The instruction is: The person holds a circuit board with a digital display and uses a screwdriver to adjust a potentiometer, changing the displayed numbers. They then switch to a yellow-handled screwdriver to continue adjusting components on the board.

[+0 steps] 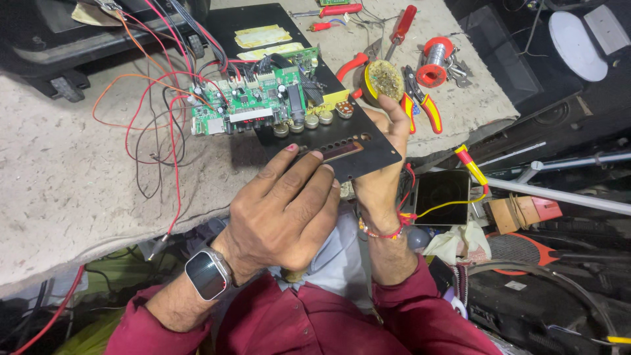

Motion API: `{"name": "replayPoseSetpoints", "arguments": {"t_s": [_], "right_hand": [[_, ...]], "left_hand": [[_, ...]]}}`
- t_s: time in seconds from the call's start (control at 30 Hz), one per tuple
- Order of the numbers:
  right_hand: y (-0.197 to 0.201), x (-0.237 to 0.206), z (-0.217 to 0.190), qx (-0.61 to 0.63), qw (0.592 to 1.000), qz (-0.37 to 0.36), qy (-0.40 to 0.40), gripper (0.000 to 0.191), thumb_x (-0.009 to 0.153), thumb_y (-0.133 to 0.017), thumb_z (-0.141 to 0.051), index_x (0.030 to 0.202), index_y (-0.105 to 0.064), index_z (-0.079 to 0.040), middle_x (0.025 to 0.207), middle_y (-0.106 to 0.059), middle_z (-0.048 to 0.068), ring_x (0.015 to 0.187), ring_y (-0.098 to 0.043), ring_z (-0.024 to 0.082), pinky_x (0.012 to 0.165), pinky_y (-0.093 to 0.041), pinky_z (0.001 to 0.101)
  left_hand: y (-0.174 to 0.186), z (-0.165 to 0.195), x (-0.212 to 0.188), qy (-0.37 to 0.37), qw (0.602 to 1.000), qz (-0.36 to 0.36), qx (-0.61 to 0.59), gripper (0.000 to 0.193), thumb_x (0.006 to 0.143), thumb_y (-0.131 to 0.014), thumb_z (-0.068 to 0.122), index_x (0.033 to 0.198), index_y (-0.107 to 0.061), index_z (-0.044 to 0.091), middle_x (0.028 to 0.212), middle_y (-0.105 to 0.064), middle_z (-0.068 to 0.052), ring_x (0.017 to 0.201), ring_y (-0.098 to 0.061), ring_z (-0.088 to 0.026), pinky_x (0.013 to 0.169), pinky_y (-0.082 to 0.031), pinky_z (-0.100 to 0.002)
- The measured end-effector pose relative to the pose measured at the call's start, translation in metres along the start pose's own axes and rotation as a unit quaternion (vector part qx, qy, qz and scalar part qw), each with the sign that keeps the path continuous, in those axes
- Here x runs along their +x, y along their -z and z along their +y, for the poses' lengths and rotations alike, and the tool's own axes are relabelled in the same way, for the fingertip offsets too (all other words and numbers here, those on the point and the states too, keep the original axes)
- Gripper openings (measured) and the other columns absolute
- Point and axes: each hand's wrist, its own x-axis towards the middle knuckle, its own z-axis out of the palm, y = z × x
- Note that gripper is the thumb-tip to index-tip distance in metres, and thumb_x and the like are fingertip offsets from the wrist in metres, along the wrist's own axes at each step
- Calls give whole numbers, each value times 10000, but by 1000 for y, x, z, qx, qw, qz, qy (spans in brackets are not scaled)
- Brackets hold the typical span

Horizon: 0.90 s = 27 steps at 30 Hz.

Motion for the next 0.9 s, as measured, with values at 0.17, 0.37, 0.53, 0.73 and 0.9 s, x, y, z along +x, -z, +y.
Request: {"name": "replayPoseSetpoints", "arguments": {"t_s": [0.17, 0.37, 0.53, 0.73, 0.9], "right_hand": [[-7, -32, 10, -90, 988, 93, 88, 459, 926, -787, 36, 1292, -514, -9, 1148, -635, 31, 1034, -629, 101, 938, -547, 266], [-11, -35, 16, -80, 992, 79, 47, 246, 874, -747, 4, 1100, -650, -1, 1028, -668, 5, 936, -618, 93, 845, -538, 279], [-21, -33, 23, -80, 987, 123, 66, 285, 910, -761, -50, 1153, -622, 1, 1069, -645, 12, 952, -607, 96, 833, -543, 284], [-28, -42, 35, -77, 980, 133, 130, 475, 909, -770, -157, 1297, -542, -1, 1192, -605, 24, 1073, -603, 113, 936, -535, 284], [-25, -41, 30, -122, 980, 125, 100, 448, 928, -765, -113, 1302, -560, 22, 1174, -625, 41, 1056, -603, 124, 935, -534, 282]], "left_hand": [[0, -1, 0, 1, 1000, 1, 6, 274, 763, -707, 148, 995, -725, 4, 1084, -715, -154, 1083, -719, -329, 980, -604, -500], [-3, 1, 0, 0, 1000, 7, -6, 277, 777, -713, 163, 1002, -723, 1, 1084, -714, -165, 1076, -717, -337, 979, -602, -508], [-3, 2, 1, 2, 1000, 8, -5, 296, 773, -708, 168, 1015, -725, -2, 1085, -713, -163, 1079, -718, -337, 976, -603, -503], [-3, 3, 0, 0, 1000, 5, -8, 334, 747, -696, 173, 1022, -724, -14, 1087, -710, -164, 1076, -718, -342, 973, -605, -512], [-3, 3, 1, -1, 1000, 6, -6, 335, 763, -697, 177, 1033, -726, -20, 1089, -707, -166, 1079, -716, -340, 979, -599, -521]]}}
